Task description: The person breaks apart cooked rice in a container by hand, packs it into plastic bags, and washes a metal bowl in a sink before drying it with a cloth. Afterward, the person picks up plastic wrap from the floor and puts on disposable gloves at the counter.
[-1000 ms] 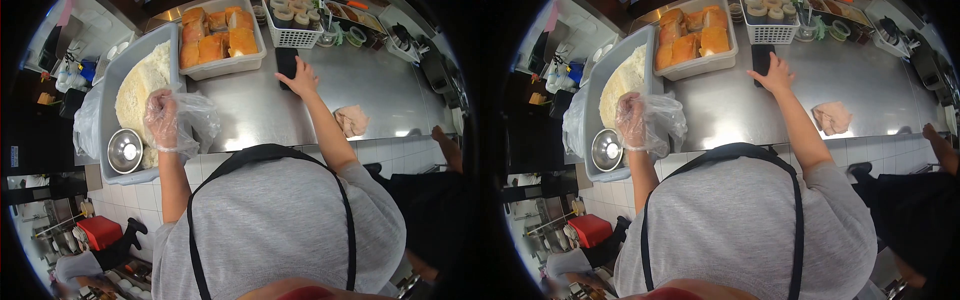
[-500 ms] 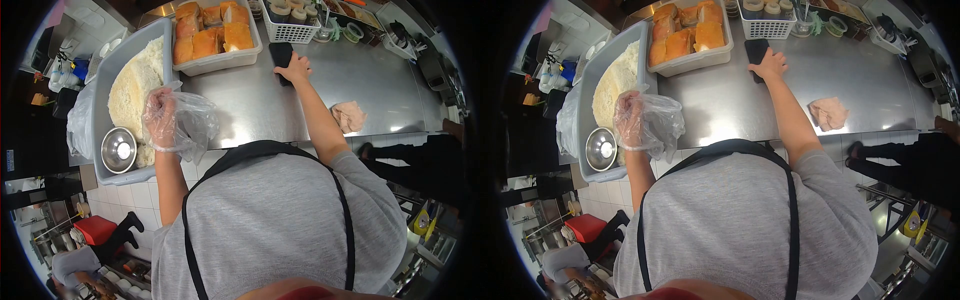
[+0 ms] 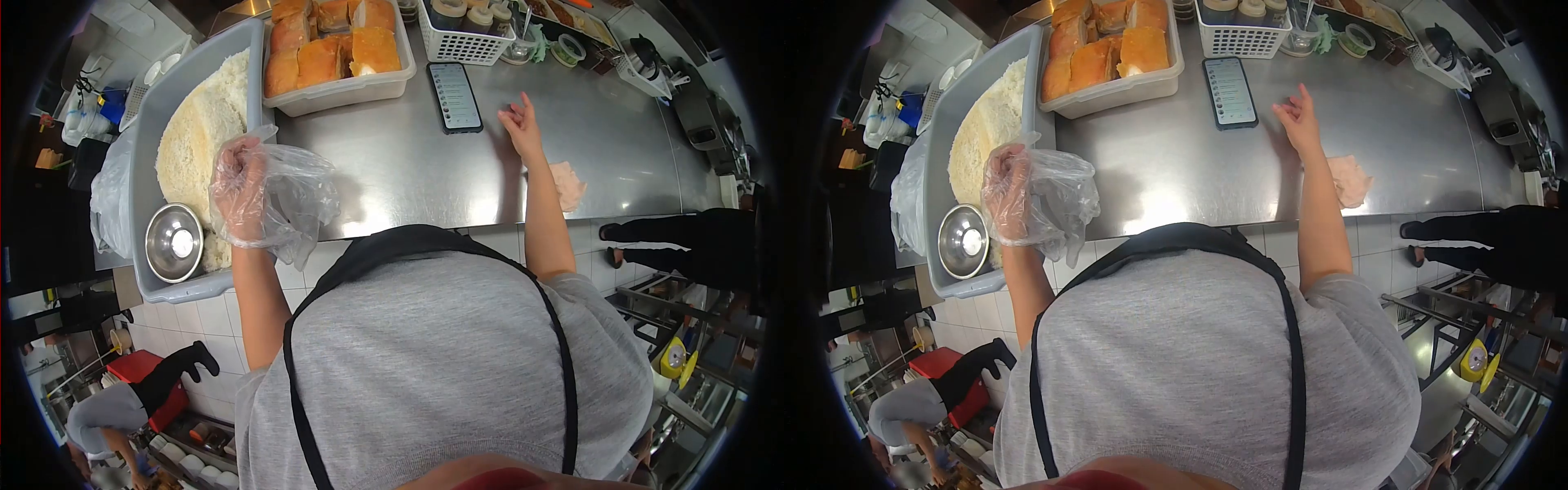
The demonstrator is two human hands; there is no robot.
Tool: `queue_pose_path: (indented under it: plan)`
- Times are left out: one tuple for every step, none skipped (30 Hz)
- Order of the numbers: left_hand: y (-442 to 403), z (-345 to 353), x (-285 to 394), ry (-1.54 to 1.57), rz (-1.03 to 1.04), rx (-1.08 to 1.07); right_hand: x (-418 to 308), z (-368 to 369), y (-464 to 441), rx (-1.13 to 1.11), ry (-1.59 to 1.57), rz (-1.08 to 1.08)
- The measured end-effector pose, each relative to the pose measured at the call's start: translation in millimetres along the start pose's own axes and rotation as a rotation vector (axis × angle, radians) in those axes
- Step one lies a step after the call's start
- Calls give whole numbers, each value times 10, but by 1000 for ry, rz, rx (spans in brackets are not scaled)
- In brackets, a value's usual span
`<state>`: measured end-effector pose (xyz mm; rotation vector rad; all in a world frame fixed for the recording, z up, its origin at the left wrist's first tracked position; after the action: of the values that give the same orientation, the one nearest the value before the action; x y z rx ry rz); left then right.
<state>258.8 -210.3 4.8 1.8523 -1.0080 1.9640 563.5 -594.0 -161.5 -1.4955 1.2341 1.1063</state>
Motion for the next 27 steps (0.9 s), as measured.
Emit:
queue_pose_path:
  plan:
    - [5,10,28,-10,-4,0,5,9,24,-25,-51,-18]
    - [12,21,39,-21,-8,0,28,9,30,-24,-49,-13]
    - [15,29,32,-21,-11,-3,16,31,27,-33,-5,-38]
    - [12,27,24,-22,-13,-1,3,56,30,-42,38,-63]
    - [9,26,19,-24,-15,2,5,67,36,-41,40,-61]
    - [12,27,27,-23,-17,2,-43,69,53,-8,44,-40]
    - [14,22,33,-42,-32,9,-112,82,71,25,49,-22]
    - [16,22,30,-60,-46,18,-196,125,104,24,51,-23]
    - [17,37,23,-59,-47,20,-351,220,178,-28,130,-103]
    - [19,67,39,-51,-16,7,-526,326,282,-79,208,-181]
    - [21,92,53,-43,14,-8,-813,386,410,-44,263,-272]
    - [18,102,43,-43,12,-9,-828,420,399,-44,264,-270]
    - [12,121,46,-42,27,-26,-834,426,357,-9,323,-276]
    - [8,130,55,-41,43,-42,-843,434,339,25,379,-282]
    - [6,120,44,-42,44,-42,-858,460,350,25,378,-282]
    - [1,110,25,-67,53,-43,-838,599,369,-151,249,-232]
    - [0,103,18,-94,60,-43,-835,750,430,-328,119,-178]
    - [31,136,87,-95,58,-43,-1016,918,643,-515,-23,-170]
    - [95,245,186,6,-3,-86,-1321,1075,943,-699,-167,-160]
    - [164,362,245,108,-62,-132,-1723,1166,1223,-802,-168,-354]
    - [228,434,265,110,-60,-138,-2093,1243,1507,-898,-168,-550]
    - [321,540,248,23,-79,-209,-2353,1294,1704,-926,-231,-628]
    - [405,641,226,-66,-99,-280,-2533,1343,1878,-953,-297,-704]
    - [451,715,237,-68,-101,-288,-2576,1412,1963,-923,-211,-765]
    - [494,795,228,-15,-147,-305,-2511,1488,1954,-902,-128,-744]
    - [520,850,218,40,-193,-320,-2415,1543,1939,-881,-45,-725]
    - [516,858,228,37,-180,-306,-2366,1553,1947,-881,-44,-726]
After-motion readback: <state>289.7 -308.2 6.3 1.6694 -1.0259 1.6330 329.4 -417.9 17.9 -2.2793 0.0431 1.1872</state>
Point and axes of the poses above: each hand's wrist, its own y-axis away from the middle knuckle, its own z-axis out of the palm, x = y × z, the point moved 7 cm from there along -y, towards the middle knuckle, and after that the axes turned 6 degrees about x, right-handed, at the moved point
